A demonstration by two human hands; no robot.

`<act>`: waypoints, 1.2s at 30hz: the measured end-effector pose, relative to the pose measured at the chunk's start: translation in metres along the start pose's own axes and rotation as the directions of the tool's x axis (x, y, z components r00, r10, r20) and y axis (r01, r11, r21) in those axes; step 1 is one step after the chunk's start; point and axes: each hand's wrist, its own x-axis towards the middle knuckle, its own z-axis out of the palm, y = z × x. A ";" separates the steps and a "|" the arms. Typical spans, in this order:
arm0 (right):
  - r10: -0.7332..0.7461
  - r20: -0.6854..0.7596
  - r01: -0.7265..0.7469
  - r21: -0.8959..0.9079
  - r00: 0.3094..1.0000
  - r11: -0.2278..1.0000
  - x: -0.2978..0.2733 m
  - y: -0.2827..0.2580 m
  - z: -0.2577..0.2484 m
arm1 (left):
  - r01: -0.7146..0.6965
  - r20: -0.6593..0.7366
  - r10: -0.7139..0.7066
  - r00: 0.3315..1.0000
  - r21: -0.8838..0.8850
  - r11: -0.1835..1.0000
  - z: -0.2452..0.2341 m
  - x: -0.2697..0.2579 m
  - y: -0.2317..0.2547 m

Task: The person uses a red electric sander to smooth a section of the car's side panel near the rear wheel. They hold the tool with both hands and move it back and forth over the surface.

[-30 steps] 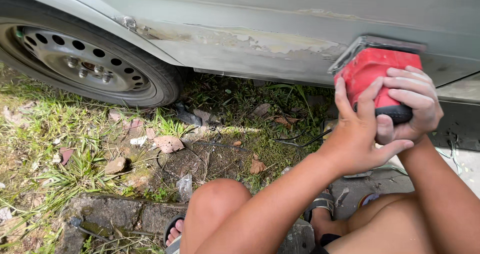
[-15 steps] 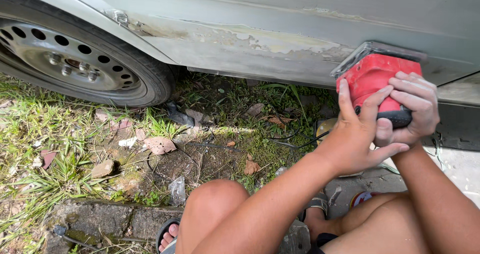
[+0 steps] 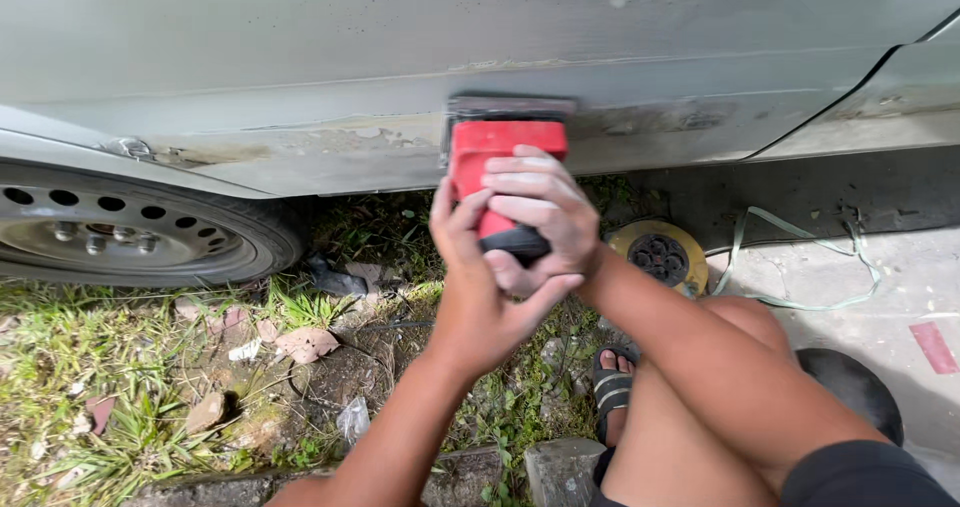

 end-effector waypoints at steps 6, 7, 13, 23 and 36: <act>0.017 -0.048 -0.013 0.088 0.999 0.996 0.017 -0.010 0.051 | 0.008 -0.061 -0.002 0.998 0.097 0.995 -0.042 -0.003 -0.009; 0.017 -0.054 -0.012 0.091 0.998 0.996 0.016 -0.010 0.050 | 0.007 -0.060 -0.001 0.998 0.103 0.995 -0.040 -0.005 -0.012; -0.019 0.033 0.016 0.071 0.999 0.997 0.008 -0.002 0.018 | 0.002 -0.065 0.000 0.998 0.041 0.999 -0.008 -0.007 -0.012; -0.033 0.071 0.032 0.014 0.997 0.999 -0.044 0.026 -0.049 | 0.054 -0.008 -0.055 0.998 -0.126 0.991 0.078 -0.012 -0.011; 0.043 -0.181 -0.017 0.140 0.982 0.990 -0.024 0.014 0.002 | -0.004 -0.058 0.006 0.998 0.034 0.999 0.027 -0.003 -0.001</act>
